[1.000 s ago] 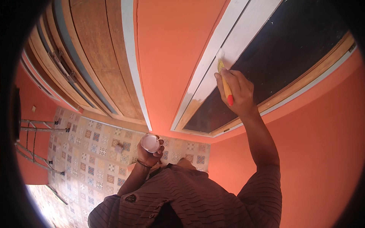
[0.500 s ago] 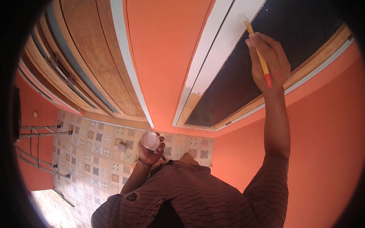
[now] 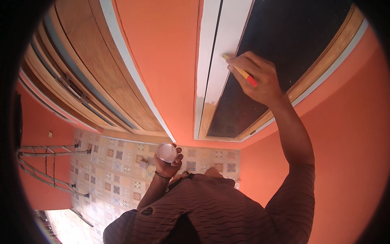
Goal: The person paints white trim on a ceiling or high wall using a paintbrush and a small container of white paint. They repeatedly dip the brush and apply paint to the edges of a dark panel, working along the length of the trim.
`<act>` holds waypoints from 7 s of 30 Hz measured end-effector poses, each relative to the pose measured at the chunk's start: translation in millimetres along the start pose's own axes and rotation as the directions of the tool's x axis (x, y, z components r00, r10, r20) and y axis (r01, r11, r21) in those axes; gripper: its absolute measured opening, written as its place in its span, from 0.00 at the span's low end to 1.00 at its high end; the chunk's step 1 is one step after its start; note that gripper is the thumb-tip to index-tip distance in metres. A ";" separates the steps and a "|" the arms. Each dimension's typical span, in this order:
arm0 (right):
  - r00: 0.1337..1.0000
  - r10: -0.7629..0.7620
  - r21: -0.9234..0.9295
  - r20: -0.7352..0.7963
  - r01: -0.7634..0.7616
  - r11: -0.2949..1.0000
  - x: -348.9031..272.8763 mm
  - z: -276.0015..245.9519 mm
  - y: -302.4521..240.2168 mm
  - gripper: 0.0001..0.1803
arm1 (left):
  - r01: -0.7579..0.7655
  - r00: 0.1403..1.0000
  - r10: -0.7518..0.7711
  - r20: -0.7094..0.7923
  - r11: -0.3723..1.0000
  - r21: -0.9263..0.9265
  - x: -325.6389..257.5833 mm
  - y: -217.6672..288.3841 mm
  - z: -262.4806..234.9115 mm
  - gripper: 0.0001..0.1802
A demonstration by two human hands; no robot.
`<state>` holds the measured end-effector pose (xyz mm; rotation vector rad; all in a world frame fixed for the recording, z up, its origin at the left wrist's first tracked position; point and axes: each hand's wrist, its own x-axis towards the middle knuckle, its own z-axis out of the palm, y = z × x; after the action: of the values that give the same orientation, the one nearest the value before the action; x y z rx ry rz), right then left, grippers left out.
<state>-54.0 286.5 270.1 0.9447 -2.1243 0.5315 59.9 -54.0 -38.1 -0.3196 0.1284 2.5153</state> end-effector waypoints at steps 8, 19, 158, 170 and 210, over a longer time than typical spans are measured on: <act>0.970 -0.173 -0.137 -0.171 0.150 0.979 103.2 -58.5 20.6 0.11 | -0.019 0.998 0.019 -0.057 1.000 -0.004 -2.0 -9.7 5.1 0.28; 0.794 -0.569 -0.640 -0.213 0.327 0.696 158.4 -98.6 5.5 0.16 | -0.053 0.998 0.054 0.023 0.997 -0.051 -7.8 -10.6 -3.3 0.27; 0.351 0.936 0.669 -0.038 -0.686 0.285 -151.3 83.3 -183.9 0.10 | 0.178 0.984 -0.157 -0.090 0.927 0.332 45.1 -42.8 68.1 0.30; -0.008 0.985 0.912 0.173 -0.376 -0.163 -218.5 89.6 -138.8 0.08 | 0.235 0.972 -0.220 -0.085 0.938 0.254 101.9 -74.9 50.9 0.34; 0.298 0.813 0.448 -0.501 -0.715 0.538 -242.8 230.3 -59.5 0.23 | 0.500 0.841 -0.539 0.044 0.807 0.315 132.3 7.4 15.5 0.28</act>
<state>-3.6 217.5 -58.8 -0.3585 -1.7059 1.3005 -52.6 15.2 -56.8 -0.0501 0.3127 1.9234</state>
